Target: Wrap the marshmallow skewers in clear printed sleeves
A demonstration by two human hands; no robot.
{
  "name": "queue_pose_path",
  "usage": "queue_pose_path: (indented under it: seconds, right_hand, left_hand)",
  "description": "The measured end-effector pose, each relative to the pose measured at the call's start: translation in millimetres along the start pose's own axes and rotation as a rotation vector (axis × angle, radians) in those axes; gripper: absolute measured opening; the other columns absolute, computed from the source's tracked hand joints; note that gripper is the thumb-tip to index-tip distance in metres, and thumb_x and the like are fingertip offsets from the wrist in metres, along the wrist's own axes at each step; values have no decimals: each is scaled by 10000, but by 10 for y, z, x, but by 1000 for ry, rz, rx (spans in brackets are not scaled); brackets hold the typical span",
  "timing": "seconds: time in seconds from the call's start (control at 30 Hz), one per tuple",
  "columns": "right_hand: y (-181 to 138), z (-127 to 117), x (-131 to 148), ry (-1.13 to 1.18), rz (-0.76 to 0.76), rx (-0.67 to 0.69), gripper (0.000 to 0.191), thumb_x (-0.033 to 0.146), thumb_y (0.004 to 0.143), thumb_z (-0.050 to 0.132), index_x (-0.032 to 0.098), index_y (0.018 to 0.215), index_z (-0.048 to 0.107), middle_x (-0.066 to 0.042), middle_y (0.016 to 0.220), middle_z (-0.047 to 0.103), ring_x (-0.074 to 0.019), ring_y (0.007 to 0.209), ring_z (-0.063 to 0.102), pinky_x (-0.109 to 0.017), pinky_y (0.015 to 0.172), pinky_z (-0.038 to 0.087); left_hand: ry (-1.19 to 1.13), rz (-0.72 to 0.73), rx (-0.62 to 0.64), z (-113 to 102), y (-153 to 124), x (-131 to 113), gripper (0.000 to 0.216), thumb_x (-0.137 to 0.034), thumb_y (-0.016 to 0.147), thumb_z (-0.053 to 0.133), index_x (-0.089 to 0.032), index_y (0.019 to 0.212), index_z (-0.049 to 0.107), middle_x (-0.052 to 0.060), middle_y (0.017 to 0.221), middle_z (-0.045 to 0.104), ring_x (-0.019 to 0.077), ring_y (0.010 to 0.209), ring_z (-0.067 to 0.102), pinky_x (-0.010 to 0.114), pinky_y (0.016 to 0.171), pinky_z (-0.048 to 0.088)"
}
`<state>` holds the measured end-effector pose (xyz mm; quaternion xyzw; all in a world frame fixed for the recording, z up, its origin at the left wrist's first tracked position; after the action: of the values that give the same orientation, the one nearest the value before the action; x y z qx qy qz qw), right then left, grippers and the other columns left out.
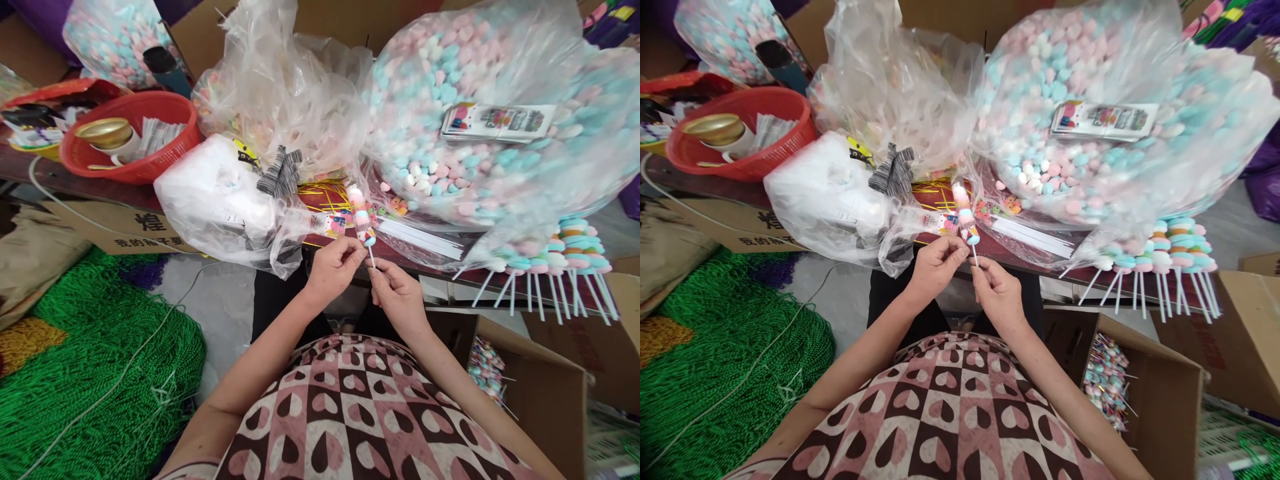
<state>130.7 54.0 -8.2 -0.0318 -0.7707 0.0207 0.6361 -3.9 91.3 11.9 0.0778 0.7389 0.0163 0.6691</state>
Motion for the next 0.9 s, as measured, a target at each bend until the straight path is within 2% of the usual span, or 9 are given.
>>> queue_pose_path:
  seconds: [0.07,0.13,0.2,0.27,0.4,0.5,0.6,0.7,0.9]
  right_hand:
    - [14,-1,15,-7,-17,-5,334,399,873,565,160,1082,671,83,456,468,-85,395,417,-205,411,334]
    - [9,-12,35,-28,-44,-23,332,390,878,560,163,1092,673,80,466,474,-87,404,426,-209,424,349]
    - [-14,-6,45,-55,-67,-27,327,382,882,557,171,1101,676,79,470,476,-89,408,429,-213,433,364]
    - [-44,21,44,-80,-82,-4,330,374,888,552,175,1119,678,78,469,482,-92,409,434,-218,443,382]
    - [-68,66,42,-105,-88,104,347,382,911,529,177,1155,668,64,494,525,-105,430,480,-228,477,431]
    - [-31,3,127,-180,-139,145,307,389,931,510,186,1061,700,32,556,587,-120,494,546,-243,531,468]
    - [44,-183,324,-313,-266,13,253,366,927,531,198,961,717,-14,684,677,-148,597,622,-272,618,503]
    - [114,-325,505,-425,-388,-171,201,333,910,561,214,962,714,-53,851,731,-178,706,663,-307,694,525]
    - [264,-207,440,-485,-471,-132,183,249,897,551,219,928,729,-64,903,749,-202,821,691,-342,766,536]
  left_hand:
    - [-51,-22,-30,12,-28,47,144,-336,875,582,-200,831,598,-1,808,613,119,755,571,241,748,448]
    - [-188,-78,-86,9,-43,124,178,-349,869,603,-221,992,589,7,906,621,116,792,604,248,764,471]
    - [-349,-141,-101,47,-41,185,364,-347,841,650,-259,1179,546,20,1036,628,115,838,630,261,795,491]
    - [-485,-204,-62,133,-30,211,486,-341,815,685,-280,1269,523,30,1104,637,125,874,647,277,816,505]
    - [-647,-326,-34,249,-31,252,410,-343,774,713,-226,1155,619,23,960,685,135,823,667,270,773,516]
    - [-711,-368,-78,247,-42,293,307,-320,742,730,-191,1010,655,1,851,684,114,752,658,252,741,513]
    - [-730,-405,-106,251,-60,342,277,-305,721,741,-168,944,650,-14,769,663,96,679,638,220,644,500]
    - [-720,-451,-70,325,-88,377,349,-312,708,747,-160,999,630,-16,728,649,96,629,627,207,566,488]
    - [-602,-520,-2,437,-166,462,424,-388,747,712,-195,1081,535,-47,676,597,109,540,624,201,461,476]
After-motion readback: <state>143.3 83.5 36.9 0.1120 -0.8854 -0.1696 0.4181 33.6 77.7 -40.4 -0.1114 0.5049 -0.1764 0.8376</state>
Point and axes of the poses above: each hand's wrist, its own y-axis towards the middle knuckle, its own z-axis out of the palm, x = y × z, the point moved 9 cm from there along y, towards the middle knuckle
